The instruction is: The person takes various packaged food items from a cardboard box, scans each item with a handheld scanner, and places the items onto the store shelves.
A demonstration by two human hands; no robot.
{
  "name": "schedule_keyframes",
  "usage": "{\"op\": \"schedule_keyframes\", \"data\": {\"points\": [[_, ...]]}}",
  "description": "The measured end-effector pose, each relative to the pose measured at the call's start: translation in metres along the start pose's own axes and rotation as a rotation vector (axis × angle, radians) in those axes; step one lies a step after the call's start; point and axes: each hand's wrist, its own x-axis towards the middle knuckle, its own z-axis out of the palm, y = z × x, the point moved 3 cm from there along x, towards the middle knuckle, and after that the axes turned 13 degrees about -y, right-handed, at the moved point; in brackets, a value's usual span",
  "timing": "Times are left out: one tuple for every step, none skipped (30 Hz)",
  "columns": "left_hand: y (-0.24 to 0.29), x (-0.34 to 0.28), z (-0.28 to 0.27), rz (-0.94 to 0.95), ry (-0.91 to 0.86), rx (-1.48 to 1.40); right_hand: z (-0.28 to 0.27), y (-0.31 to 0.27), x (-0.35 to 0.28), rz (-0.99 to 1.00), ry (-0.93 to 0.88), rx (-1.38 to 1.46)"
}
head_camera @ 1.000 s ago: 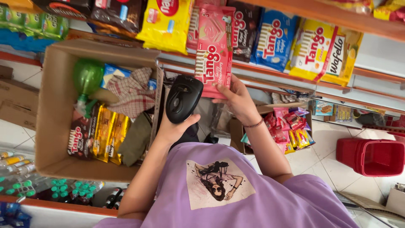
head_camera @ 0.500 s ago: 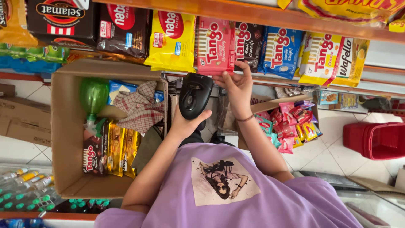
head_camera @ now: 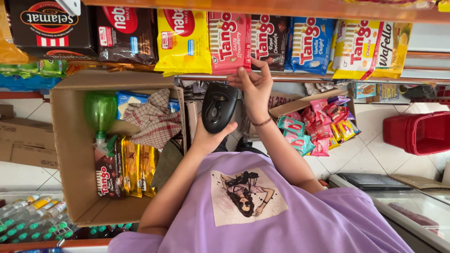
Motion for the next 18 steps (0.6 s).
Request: {"op": "schedule_keyframes", "data": {"points": [[-0.001,0.000,0.000,-0.002,-0.002,-0.001,0.002,0.000,-0.001,-0.003,0.003,0.004],[-0.001,0.000,-0.001,-0.006,0.005,-0.014,0.004,0.001,-0.002,-0.006,0.006,0.008],[-0.002,0.000,-0.001,-0.011,0.012,-0.026,0.006,0.002,-0.004,-0.006,0.008,0.007],[-0.001,0.000,-0.001,-0.012,0.008,-0.027,0.007,0.004,-0.008,-0.015,0.035,0.040],[0.000,-0.001,-0.002,-0.002,0.026,-0.023,0.007,0.005,-0.010,-0.024,0.061,0.073],[0.001,-0.001,-0.004,0.009,0.044,-0.018,0.007,0.006,-0.011,-0.026,0.064,0.074],[0.002,-0.002,-0.005,0.009,0.040,-0.017,0.004,0.009,-0.012,0.022,0.136,0.230],[0.002,-0.002,-0.007,0.018,0.047,-0.001,0.001,0.013,-0.013,0.068,0.207,0.387],[0.002,-0.002,-0.010,0.026,0.054,0.015,-0.002,0.014,-0.009,0.064,0.209,0.388],[0.001,-0.004,-0.012,0.024,0.054,0.015,-0.009,0.017,-0.004,0.104,0.282,0.405],[-0.002,-0.006,-0.014,0.002,0.061,0.021,-0.016,0.020,0.001,0.144,0.355,0.421],[-0.004,-0.007,-0.016,-0.018,0.068,0.027,-0.023,0.024,0.007,0.144,0.356,0.421],[-0.006,-0.008,-0.017,-0.018,0.067,0.027,-0.030,0.027,0.013,0.119,0.351,0.395],[-0.007,-0.009,-0.019,0.002,0.078,0.017,-0.038,0.030,0.018,0.094,0.346,0.370],[-0.007,-0.009,-0.020,0.023,0.088,0.007,-0.045,0.033,0.021,0.093,0.347,0.370],[-0.007,-0.009,-0.020,0.024,0.087,0.009,-0.051,0.034,0.023,0.023,0.332,0.378],[-0.007,-0.009,-0.021,0.048,0.091,-0.015,-0.054,0.034,0.025,-0.047,0.317,0.386],[-0.007,-0.009,-0.021,0.070,0.095,-0.039,-0.054,0.034,0.025,-0.047,0.320,0.387]]}}
